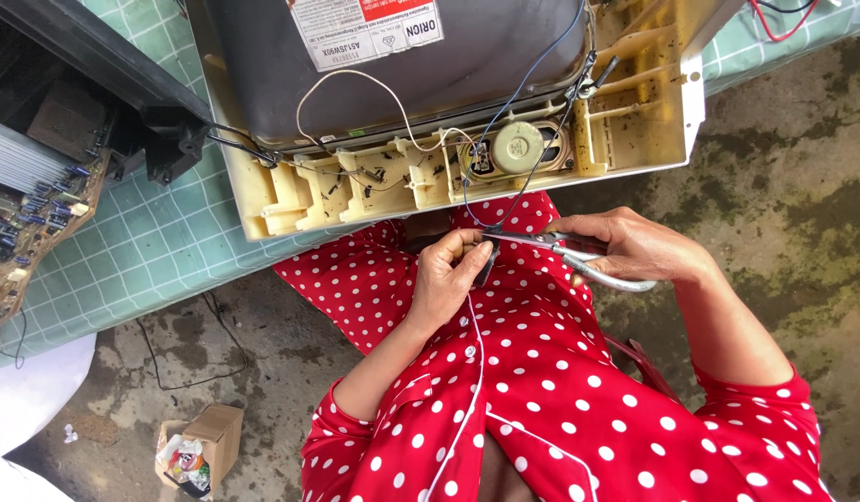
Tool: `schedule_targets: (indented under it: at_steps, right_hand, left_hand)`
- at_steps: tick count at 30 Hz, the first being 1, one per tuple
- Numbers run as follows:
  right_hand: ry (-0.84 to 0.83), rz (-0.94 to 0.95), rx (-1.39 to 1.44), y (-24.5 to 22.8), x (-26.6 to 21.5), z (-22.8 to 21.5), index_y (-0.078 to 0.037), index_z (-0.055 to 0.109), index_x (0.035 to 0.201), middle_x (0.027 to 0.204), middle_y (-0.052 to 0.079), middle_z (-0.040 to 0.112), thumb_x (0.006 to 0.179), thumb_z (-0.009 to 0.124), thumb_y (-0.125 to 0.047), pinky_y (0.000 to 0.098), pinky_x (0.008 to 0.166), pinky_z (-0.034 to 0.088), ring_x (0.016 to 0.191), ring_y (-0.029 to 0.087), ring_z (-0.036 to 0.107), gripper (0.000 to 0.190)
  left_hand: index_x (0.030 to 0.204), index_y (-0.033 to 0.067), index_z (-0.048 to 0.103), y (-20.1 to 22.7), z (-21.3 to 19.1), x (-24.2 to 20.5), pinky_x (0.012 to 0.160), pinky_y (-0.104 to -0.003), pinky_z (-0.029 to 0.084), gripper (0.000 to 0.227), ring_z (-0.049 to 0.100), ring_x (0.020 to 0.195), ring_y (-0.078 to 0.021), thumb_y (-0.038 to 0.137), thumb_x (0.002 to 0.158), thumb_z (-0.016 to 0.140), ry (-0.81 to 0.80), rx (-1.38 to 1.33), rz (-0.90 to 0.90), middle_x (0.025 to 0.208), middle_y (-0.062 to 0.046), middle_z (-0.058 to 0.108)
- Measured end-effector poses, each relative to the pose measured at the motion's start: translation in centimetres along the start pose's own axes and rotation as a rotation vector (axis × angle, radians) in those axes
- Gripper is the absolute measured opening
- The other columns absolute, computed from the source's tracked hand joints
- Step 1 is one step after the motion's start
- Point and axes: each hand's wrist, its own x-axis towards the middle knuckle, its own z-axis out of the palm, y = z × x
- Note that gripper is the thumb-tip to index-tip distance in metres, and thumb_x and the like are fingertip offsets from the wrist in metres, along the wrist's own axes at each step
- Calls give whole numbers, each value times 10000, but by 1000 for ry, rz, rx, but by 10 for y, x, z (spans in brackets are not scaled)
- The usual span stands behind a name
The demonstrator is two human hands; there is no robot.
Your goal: Connecting and securing the main circuit board and internal wiring of a CRT television using a screwdriver and tape.
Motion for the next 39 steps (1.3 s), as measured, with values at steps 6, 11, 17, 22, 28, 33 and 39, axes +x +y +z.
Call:
schedule_targets:
  at_steps: [6,11,17,22,28,33,39]
  right_hand:
    - [32,-49,-21,-10,-2,-2,-30,691,1320,1147,254,768,735,863,-426,500,854,612,1081,394,743,727]
    - [51,-69,-10,-6,-6,2,-14,695,1311,1133,254,775,717,885,-400,496,840,619,1055,381,754,733]
    - [69,-144,-104,-22,-35,-16,-100,699,1305,892,78,794,698,897,-357,344,636,599,720,176,765,688]
    - [419,-205,-81,11,-102,-45,-73,668,1318,946,39,827,618,867,-351,211,707,638,771,81,789,779]
    - [1263,23,-206,51,-98,-96,68,621,1549,1123,165,657,943,819,50,338,796,497,964,177,565,638]
    - [1209,256,-453,75,-49,-128,-82,651,1421,1132,194,736,872,736,-197,405,871,504,977,312,695,567]
    - [1119,156,-751,106,11,-162,-34,633,1379,1187,220,723,844,700,-231,555,807,484,1014,479,643,574]
  left_hand:
    - [1016,42,752,-2,1,-1,544,-227,514,136,553,630,-44,168,972,727,9,11,2,690,-45,727]
    - [1036,37,761,1,-2,-1,546,-213,516,144,559,613,-46,159,968,727,7,-3,-13,672,-40,715]
    - [1069,52,740,18,-4,-5,584,-230,509,177,561,659,-59,202,986,691,-15,15,-3,728,-6,677]
    - [1082,70,717,28,-3,-5,625,-234,511,185,574,702,-66,224,1001,653,-82,42,13,800,28,653]
    - [1074,66,733,32,5,-1,575,-230,491,196,566,650,-64,224,981,662,-113,129,38,759,28,651]
    - [1064,61,746,28,10,1,573,-204,480,163,561,643,-45,181,968,691,-92,71,-18,746,30,664]
    - [1070,71,743,27,12,1,588,-209,499,154,569,657,-51,176,962,708,-87,67,-21,759,31,671]
